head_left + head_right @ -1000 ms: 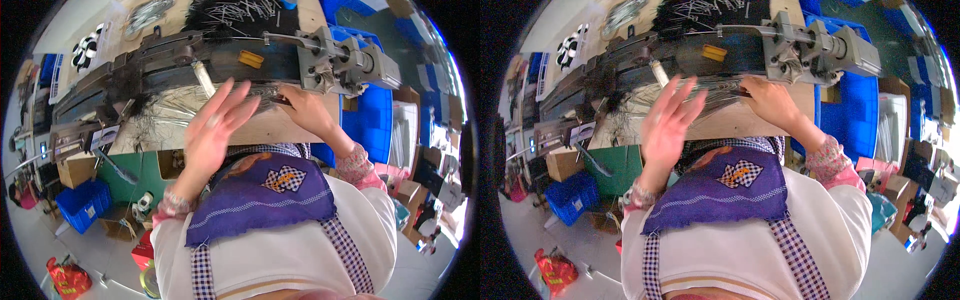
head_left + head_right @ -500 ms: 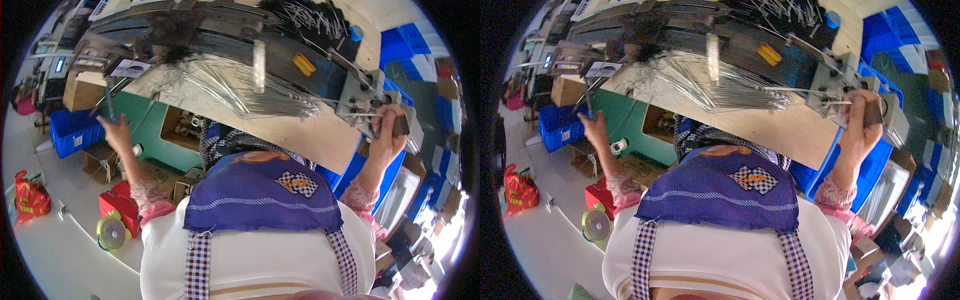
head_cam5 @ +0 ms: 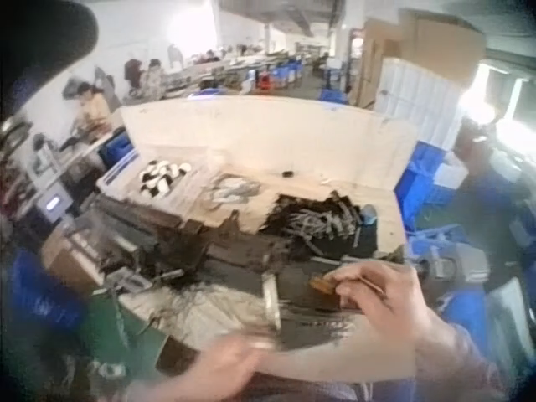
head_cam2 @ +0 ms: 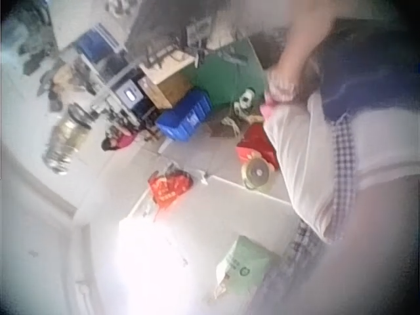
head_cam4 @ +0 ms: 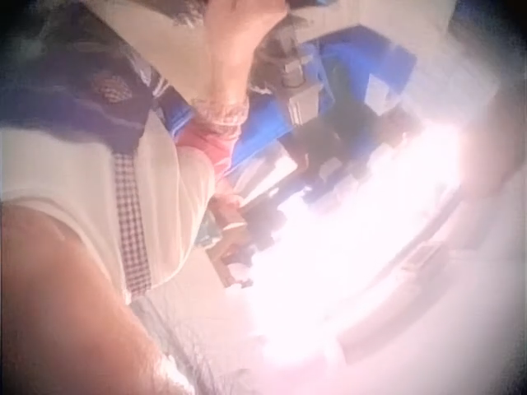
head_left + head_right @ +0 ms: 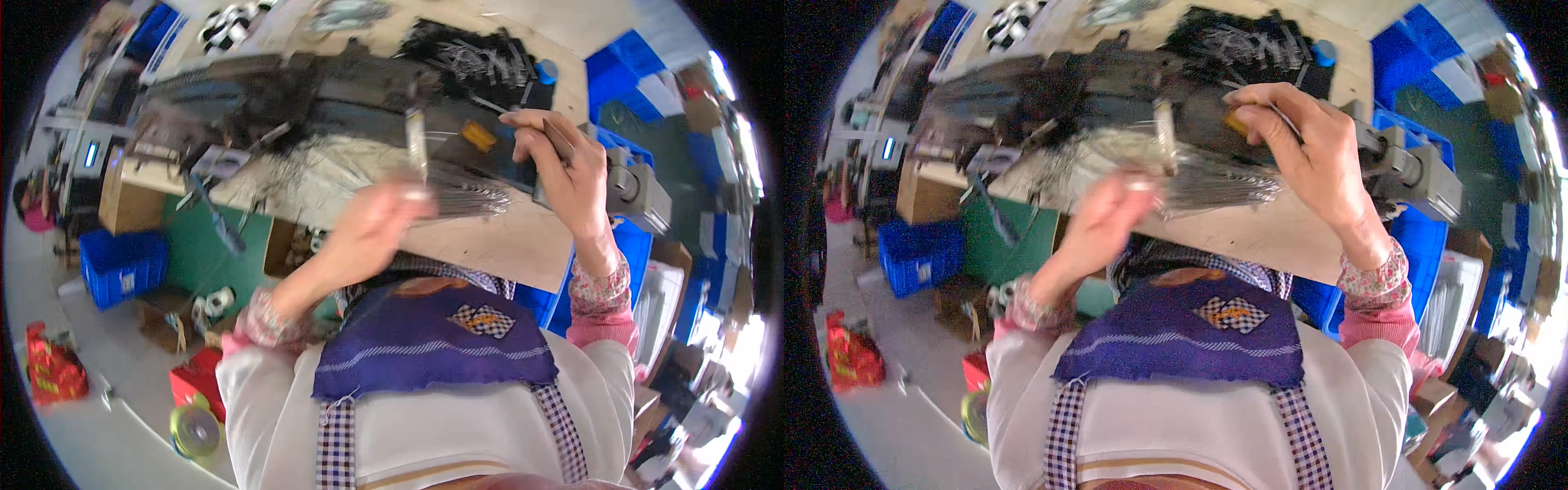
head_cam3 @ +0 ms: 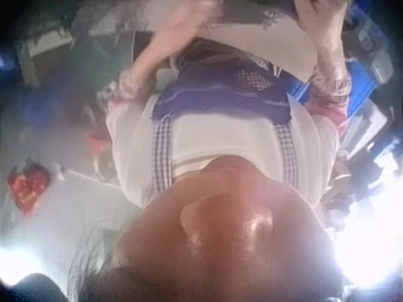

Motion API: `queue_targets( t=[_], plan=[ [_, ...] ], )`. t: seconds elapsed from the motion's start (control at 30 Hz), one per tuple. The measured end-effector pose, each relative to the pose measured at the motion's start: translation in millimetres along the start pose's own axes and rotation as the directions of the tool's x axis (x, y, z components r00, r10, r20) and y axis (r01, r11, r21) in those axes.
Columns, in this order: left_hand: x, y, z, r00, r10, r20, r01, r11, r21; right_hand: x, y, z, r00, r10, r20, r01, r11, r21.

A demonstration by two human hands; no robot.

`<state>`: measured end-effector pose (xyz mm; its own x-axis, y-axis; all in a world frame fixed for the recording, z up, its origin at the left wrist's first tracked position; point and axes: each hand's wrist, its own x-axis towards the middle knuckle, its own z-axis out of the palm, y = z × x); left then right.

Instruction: The recorder is using various tools to assemble small metal components at a industrial workbench.

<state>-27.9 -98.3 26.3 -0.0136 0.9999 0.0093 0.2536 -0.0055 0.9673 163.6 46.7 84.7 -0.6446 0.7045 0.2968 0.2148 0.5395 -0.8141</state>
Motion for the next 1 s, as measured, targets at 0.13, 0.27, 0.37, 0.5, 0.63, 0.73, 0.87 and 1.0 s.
queue_targets(
  t=[0.13,0.27,0.37,0.5,0.63,0.73,0.87,1.0],
  plan=[
    [17.4,-47.4,5.8,0.961,-0.129,-0.246,0.050,0.951,-0.304,15.4,50.2,-18.8,0.977,-0.211,-0.031,0.179,0.890,-0.419],
    [41.5,-31.5,48.0,0.925,-0.356,-0.136,0.178,0.719,-0.671,25.3,68.8,-3.2,0.937,-0.328,0.119,0.340,0.777,-0.530],
    [46.7,10.5,40.3,0.991,-0.104,0.087,0.118,0.345,-0.931,36.7,69.4,3.8,0.906,-0.352,0.233,0.414,0.628,-0.659],
    [44.6,19.6,-28.3,0.996,0.010,0.093,0.094,-0.093,-0.991,38.7,69.1,8.6,0.898,-0.342,0.275,0.435,0.605,-0.667],
    [7.4,-29.0,-59.8,0.983,-0.009,-0.184,-0.184,-0.012,-0.983,20.7,56.6,9.3,0.922,-0.285,0.263,0.388,0.714,-0.583],
    [-4.3,-29.0,-37.7,0.965,0.058,-0.256,-0.178,0.862,-0.474,56.3,80.6,5.2,0.914,-0.370,0.167,0.384,0.650,-0.656],
    [88.3,-6.6,24.5,0.981,0.169,0.094,-0.181,0.972,0.152,133.1,126.6,-12.2,0.963,-0.231,0.140,0.250,0.564,-0.787],
    [158.8,-32.7,37.2,0.986,0.126,0.108,-0.136,0.987,0.090,94.2,74.7,-29.7,0.913,-0.320,0.252,0.405,0.642,-0.651]
  ],
)
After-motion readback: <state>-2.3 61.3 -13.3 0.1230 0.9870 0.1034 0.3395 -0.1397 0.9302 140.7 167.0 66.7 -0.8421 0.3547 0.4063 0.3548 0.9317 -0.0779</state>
